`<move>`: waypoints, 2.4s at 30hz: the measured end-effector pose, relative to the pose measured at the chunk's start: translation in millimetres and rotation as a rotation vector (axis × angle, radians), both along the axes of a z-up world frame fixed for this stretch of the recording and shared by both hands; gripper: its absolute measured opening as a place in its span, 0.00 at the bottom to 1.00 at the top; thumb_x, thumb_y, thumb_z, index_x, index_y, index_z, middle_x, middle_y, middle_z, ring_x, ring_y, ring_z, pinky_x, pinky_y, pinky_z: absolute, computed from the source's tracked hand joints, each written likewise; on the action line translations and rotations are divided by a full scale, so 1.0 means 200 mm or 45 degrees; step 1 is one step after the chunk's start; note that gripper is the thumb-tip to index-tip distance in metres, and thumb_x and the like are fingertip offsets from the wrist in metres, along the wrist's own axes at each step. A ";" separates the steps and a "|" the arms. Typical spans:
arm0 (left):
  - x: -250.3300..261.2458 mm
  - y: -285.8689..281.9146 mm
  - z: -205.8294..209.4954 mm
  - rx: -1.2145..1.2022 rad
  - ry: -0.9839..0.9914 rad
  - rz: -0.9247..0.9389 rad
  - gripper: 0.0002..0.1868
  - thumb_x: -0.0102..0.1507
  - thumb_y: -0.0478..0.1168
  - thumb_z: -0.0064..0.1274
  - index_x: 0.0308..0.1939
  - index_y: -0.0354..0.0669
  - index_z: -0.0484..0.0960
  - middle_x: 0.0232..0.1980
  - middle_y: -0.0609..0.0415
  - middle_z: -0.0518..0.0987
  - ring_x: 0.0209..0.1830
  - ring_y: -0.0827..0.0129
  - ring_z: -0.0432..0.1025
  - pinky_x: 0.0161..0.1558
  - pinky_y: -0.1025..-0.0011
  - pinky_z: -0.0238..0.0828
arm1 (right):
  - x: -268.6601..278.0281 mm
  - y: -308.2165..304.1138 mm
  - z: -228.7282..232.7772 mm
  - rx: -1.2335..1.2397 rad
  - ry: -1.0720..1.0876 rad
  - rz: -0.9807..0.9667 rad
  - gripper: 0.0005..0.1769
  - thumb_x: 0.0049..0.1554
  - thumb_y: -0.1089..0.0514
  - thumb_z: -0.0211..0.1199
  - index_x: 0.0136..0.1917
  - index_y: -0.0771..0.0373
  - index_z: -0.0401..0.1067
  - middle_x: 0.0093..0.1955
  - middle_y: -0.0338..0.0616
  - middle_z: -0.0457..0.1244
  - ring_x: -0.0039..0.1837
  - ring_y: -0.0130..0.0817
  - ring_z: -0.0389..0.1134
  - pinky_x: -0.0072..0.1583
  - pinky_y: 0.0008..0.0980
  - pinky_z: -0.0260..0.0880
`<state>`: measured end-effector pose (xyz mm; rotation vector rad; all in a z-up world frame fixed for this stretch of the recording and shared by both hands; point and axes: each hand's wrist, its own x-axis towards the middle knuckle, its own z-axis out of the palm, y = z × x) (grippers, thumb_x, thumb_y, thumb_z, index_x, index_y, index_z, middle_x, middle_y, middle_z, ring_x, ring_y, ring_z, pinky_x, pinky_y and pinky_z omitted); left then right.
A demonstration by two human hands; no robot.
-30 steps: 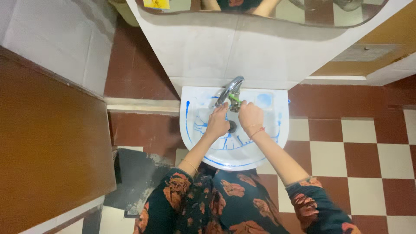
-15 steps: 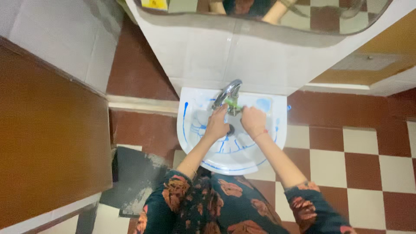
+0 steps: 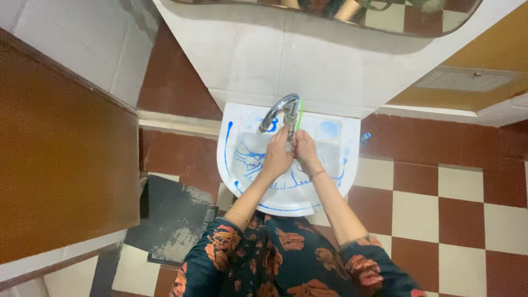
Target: The person pours blue liquid cleaner into a white bathroom sink and scrubs the basin with a green toothbrush. They repeatedly scrub the sink surface and faucet area while the cleaner spreads across the basin.
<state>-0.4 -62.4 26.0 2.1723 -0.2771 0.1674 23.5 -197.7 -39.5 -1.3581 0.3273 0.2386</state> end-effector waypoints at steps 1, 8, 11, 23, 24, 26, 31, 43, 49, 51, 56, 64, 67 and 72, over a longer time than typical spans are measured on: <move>0.01 0.01 -0.02 0.007 -0.022 0.026 0.40 0.55 0.28 0.52 0.72 0.26 0.62 0.70 0.29 0.68 0.72 0.38 0.62 0.72 0.53 0.58 | 0.01 0.06 -0.02 0.028 -0.027 0.014 0.21 0.70 0.44 0.44 0.40 0.56 0.62 0.31 0.30 0.53 0.31 0.22 0.51 0.33 0.27 0.53; 0.01 0.17 -0.07 0.055 0.078 0.112 0.43 0.50 0.23 0.45 0.72 0.24 0.63 0.68 0.28 0.70 0.70 0.38 0.64 0.72 0.54 0.58 | -0.06 0.13 0.04 0.353 0.128 -0.005 0.17 0.69 0.46 0.46 0.42 0.55 0.61 0.31 0.32 0.53 0.30 0.24 0.53 0.32 0.27 0.54; 0.03 0.17 -0.02 0.085 0.095 0.107 0.41 0.50 0.22 0.44 0.71 0.26 0.65 0.69 0.30 0.71 0.71 0.39 0.63 0.72 0.55 0.58 | 0.03 0.09 0.10 0.273 0.193 -0.022 0.17 0.68 0.46 0.47 0.41 0.55 0.60 0.30 0.33 0.53 0.29 0.25 0.52 0.30 0.27 0.52; 0.01 0.15 0.00 0.047 0.109 -0.001 0.40 0.51 0.21 0.44 0.71 0.26 0.65 0.69 0.31 0.71 0.72 0.42 0.63 0.72 0.56 0.57 | 0.00 0.02 0.17 -0.292 0.233 -0.004 0.17 0.66 0.47 0.48 0.41 0.58 0.65 0.29 0.33 0.55 0.28 0.24 0.55 0.30 0.29 0.53; 0.01 0.14 -0.01 0.051 0.099 0.006 0.40 0.51 0.21 0.43 0.71 0.27 0.66 0.69 0.32 0.71 0.72 0.43 0.63 0.73 0.56 0.58 | -0.05 0.02 0.14 -0.341 0.233 0.015 0.18 0.66 0.47 0.47 0.40 0.59 0.65 0.29 0.34 0.56 0.28 0.26 0.57 0.30 0.30 0.55; 0.03 0.13 -0.01 0.060 0.083 0.008 0.40 0.52 0.20 0.43 0.71 0.28 0.66 0.69 0.32 0.72 0.73 0.43 0.64 0.73 0.56 0.58 | -0.08 0.00 0.12 -0.447 0.195 0.053 0.20 0.66 0.46 0.46 0.39 0.61 0.66 0.28 0.37 0.58 0.28 0.29 0.60 0.30 0.31 0.59; 0.03 0.11 0.01 0.048 0.147 0.006 0.41 0.51 0.21 0.45 0.71 0.28 0.65 0.68 0.32 0.71 0.72 0.43 0.63 0.72 0.57 0.57 | 0.06 0.03 0.13 -0.496 0.090 0.043 0.19 0.65 0.47 0.48 0.40 0.61 0.66 0.30 0.39 0.60 0.29 0.33 0.62 0.31 0.35 0.60; 0.08 0.06 0.06 0.012 0.014 -0.011 0.39 0.52 0.20 0.44 0.70 0.32 0.68 0.70 0.36 0.71 0.73 0.44 0.64 0.73 0.58 0.58 | 0.08 0.00 0.13 -0.403 0.196 0.091 0.21 0.66 0.46 0.47 0.40 0.63 0.66 0.30 0.43 0.61 0.29 0.33 0.62 0.32 0.36 0.61; 0.07 0.05 0.09 -0.009 0.047 -0.010 0.41 0.50 0.19 0.42 0.70 0.31 0.68 0.70 0.35 0.71 0.71 0.43 0.63 0.71 0.55 0.57 | -0.04 -0.03 0.10 -0.377 0.283 0.143 0.20 0.66 0.46 0.47 0.40 0.62 0.65 0.30 0.41 0.59 0.28 0.31 0.60 0.30 0.34 0.59; 0.06 0.05 0.08 -0.018 0.049 -0.005 0.39 0.51 0.20 0.42 0.69 0.33 0.70 0.70 0.36 0.72 0.72 0.44 0.63 0.72 0.56 0.58 | -0.03 -0.04 0.06 -0.345 0.309 0.144 0.20 0.66 0.47 0.47 0.40 0.62 0.65 0.29 0.41 0.59 0.27 0.30 0.59 0.30 0.34 0.59; 0.07 0.04 0.09 -0.023 0.076 -0.024 0.40 0.50 0.20 0.42 0.69 0.32 0.69 0.70 0.36 0.71 0.72 0.44 0.63 0.72 0.56 0.58 | 0.18 -0.08 -0.08 -0.209 0.317 0.159 0.18 0.66 0.47 0.49 0.40 0.60 0.65 0.29 0.39 0.59 0.26 0.30 0.56 0.28 0.34 0.53; 0.09 0.04 0.06 -0.030 0.089 -0.032 0.41 0.49 0.20 0.41 0.69 0.32 0.69 0.71 0.36 0.71 0.74 0.45 0.62 0.73 0.57 0.56 | 0.05 -0.07 -0.15 -0.081 0.306 0.185 0.19 0.66 0.48 0.46 0.37 0.59 0.62 0.26 0.36 0.53 0.24 0.29 0.52 0.27 0.33 0.50; 0.10 0.04 0.04 -0.012 0.065 -0.012 0.40 0.51 0.21 0.43 0.71 0.31 0.66 0.71 0.36 0.70 0.73 0.46 0.62 0.74 0.58 0.56 | 0.17 -0.13 -0.13 -0.063 0.325 0.250 0.20 0.67 0.48 0.46 0.37 0.58 0.63 0.26 0.35 0.53 0.24 0.27 0.50 0.27 0.31 0.50; 0.11 0.05 0.07 -0.037 0.078 -0.013 0.41 0.50 0.21 0.42 0.71 0.33 0.68 0.71 0.37 0.70 0.74 0.45 0.62 0.73 0.57 0.55 | 0.04 -0.15 -0.02 -0.085 0.416 0.287 0.19 0.66 0.49 0.47 0.36 0.58 0.62 0.27 0.38 0.54 0.25 0.28 0.50 0.27 0.31 0.47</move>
